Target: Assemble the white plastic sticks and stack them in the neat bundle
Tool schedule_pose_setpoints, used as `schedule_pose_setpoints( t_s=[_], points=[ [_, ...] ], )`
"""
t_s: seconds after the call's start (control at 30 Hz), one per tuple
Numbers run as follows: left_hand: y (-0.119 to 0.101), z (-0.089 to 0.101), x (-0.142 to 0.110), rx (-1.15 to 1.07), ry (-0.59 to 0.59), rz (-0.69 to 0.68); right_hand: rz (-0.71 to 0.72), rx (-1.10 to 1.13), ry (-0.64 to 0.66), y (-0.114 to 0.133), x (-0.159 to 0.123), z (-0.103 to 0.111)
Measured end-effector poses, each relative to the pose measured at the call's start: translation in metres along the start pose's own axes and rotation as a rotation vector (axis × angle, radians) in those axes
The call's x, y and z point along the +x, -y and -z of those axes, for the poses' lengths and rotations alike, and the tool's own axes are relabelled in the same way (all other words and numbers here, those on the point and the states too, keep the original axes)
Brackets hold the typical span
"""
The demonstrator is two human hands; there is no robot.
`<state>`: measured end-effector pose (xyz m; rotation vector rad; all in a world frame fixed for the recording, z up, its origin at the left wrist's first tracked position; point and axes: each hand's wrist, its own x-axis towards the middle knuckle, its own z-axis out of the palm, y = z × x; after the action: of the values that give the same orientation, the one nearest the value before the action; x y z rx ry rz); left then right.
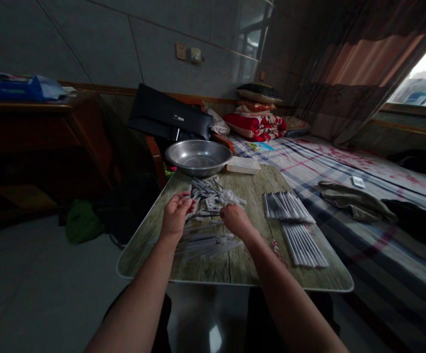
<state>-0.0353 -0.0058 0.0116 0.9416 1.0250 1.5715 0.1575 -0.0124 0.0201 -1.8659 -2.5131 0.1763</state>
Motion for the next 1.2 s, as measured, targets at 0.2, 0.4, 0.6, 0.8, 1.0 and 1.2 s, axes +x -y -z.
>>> schedule_pose_setpoints(
  t_s=[0.2,0.4,0.6,0.8,1.0,1.2],
  points=[
    [-0.001,0.000,0.001,0.002,-0.010,-0.004,0.077,0.041,-0.011,0.002,-0.012,0.006],
    [-0.002,0.001,-0.001,-0.008,-0.005,0.005,0.301,0.111,0.115,-0.001,-0.056,0.011],
    [-0.001,0.000,-0.001,0.009,-0.002,0.001,0.268,-0.016,0.144,0.001,-0.077,-0.005],
    [-0.001,-0.002,-0.001,0.011,0.014,0.007,0.221,0.028,0.083,0.005,-0.075,-0.012],
    [-0.001,-0.004,-0.002,0.009,0.030,0.021,0.217,0.017,0.095,0.007,-0.074,-0.015],
    [-0.002,-0.005,-0.005,0.005,0.083,0.000,0.252,0.330,-0.095,-0.001,-0.066,0.000]
  ],
)
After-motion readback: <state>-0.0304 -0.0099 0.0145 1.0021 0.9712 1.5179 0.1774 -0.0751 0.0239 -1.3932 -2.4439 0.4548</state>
